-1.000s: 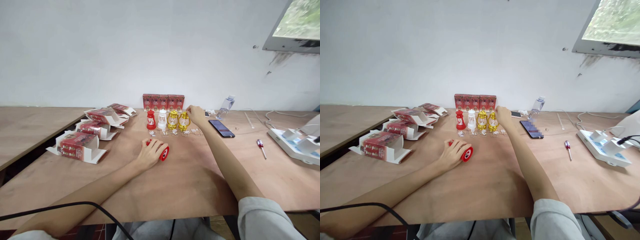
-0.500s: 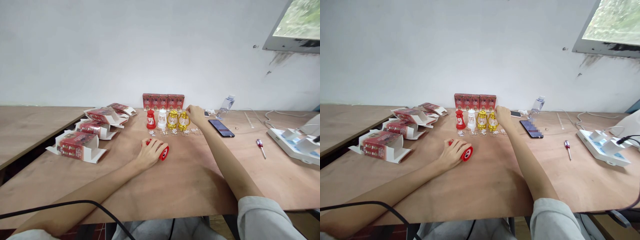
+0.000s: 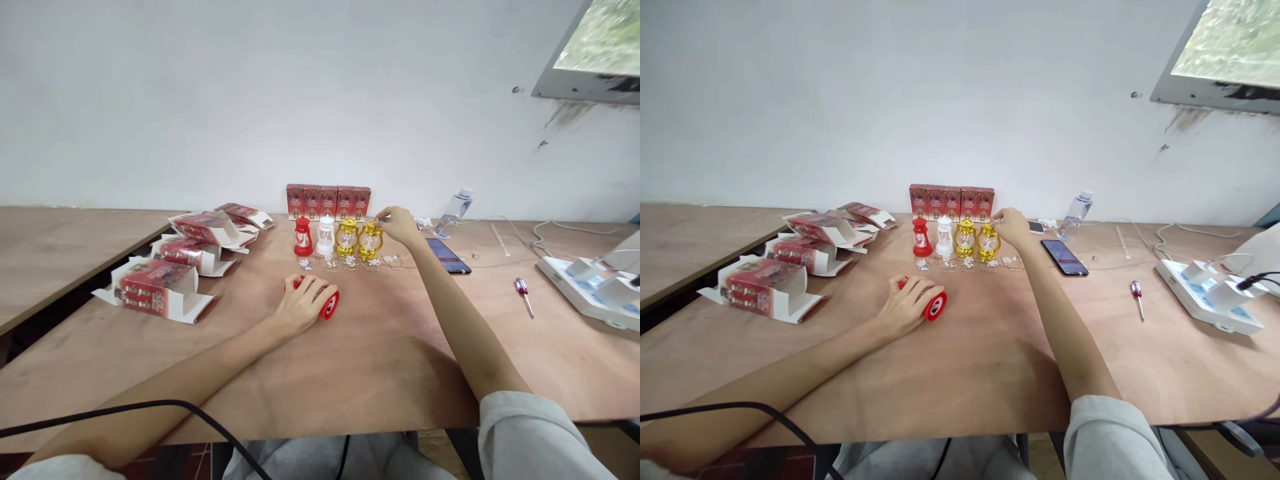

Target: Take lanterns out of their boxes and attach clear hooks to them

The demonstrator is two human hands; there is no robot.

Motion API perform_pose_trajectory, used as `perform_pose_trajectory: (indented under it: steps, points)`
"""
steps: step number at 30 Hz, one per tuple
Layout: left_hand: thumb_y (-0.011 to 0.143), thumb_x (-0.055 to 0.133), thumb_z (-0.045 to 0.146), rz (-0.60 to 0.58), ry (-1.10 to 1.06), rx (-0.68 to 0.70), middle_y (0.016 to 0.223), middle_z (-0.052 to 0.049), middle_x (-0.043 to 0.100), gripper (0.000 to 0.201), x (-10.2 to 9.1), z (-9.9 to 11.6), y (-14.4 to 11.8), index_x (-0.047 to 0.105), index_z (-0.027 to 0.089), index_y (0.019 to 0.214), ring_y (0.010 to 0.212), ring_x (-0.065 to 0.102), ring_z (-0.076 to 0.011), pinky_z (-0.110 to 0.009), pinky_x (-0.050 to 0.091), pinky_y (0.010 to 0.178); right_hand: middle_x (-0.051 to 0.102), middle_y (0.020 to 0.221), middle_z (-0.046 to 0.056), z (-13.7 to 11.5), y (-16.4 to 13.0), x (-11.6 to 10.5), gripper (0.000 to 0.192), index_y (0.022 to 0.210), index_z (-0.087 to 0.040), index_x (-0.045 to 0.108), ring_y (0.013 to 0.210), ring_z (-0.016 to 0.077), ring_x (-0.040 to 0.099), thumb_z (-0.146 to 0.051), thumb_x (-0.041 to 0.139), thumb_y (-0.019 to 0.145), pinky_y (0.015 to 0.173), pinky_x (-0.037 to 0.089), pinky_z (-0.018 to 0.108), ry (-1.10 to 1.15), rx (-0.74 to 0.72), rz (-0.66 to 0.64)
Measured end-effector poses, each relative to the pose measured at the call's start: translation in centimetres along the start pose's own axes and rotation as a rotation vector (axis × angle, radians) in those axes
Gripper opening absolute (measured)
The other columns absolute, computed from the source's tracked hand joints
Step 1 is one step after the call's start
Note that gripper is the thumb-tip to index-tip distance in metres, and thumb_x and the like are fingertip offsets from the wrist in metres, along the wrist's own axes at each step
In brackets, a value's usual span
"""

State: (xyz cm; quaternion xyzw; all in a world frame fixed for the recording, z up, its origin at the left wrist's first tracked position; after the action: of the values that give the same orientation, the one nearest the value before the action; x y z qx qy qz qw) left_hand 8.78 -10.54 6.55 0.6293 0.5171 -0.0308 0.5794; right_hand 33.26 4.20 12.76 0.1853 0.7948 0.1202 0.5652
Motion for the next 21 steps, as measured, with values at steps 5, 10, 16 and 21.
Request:
perform_pose_trajectory:
  steps: [5,10,16,21]
  points:
    - [0.085,0.045,0.012,0.001,-0.008,0.002,0.094,-0.008,0.066,0.024,0.0,0.0,0.0,0.057,0.015,0.106,0.086,0.054,-0.0179,-0.035,0.024,0.075,0.069,0.098,0.009,-0.3,-0.1,0.3,0.025,0.094,-0.019,0.070,0.093,0.0232,0.061,-0.035,0.057,0.079,0.079,0.046,0.033,-0.055,0.002,0.041]
    - [0.086,0.044,0.011,0.014,0.004,0.004,0.095,-0.008,0.066,0.023,0.0,0.0,0.0,0.056,0.015,0.106,0.086,0.055,-0.0178,-0.036,0.024,0.074,0.067,0.102,0.009,-0.1,0.0,0.6,0.021,0.088,-0.019,0.071,0.096,0.0242,0.057,-0.028,0.054,0.080,0.081,0.045,0.035,-0.037,0.017,0.096]
    - [0.086,0.044,0.011,0.015,0.004,0.004,0.094,-0.008,0.066,0.024,-0.1,0.0,0.0,0.057,0.014,0.106,0.086,0.054,-0.0179,-0.036,0.024,0.074,0.060,0.113,0.007,-0.2,-0.2,-2.1,0.017,0.081,-0.018,0.071,0.104,0.0245,0.051,-0.028,0.057,0.078,0.091,0.041,0.040,0.095,0.010,0.263]
    - [0.085,0.043,0.011,0.006,0.006,0.003,0.094,-0.008,0.066,0.026,0.0,0.0,-0.1,0.058,0.015,0.106,0.085,0.053,-0.0180,-0.036,0.025,0.075,0.057,0.112,0.008,-0.8,-1.2,-7.3,0.021,0.080,-0.017,0.071,0.103,0.0242,0.052,-0.034,0.059,0.076,0.091,0.041,0.041,0.147,-0.016,0.399]
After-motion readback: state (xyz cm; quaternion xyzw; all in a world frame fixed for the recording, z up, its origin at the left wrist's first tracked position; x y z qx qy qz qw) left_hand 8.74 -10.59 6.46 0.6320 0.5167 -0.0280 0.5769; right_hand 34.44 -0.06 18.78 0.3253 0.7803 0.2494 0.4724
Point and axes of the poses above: each hand's wrist, its own y-axis towards the middle knuckle, its own x-axis out of the palm, z = x × y, the point moved 8 cm from there along y, towards the middle knuckle
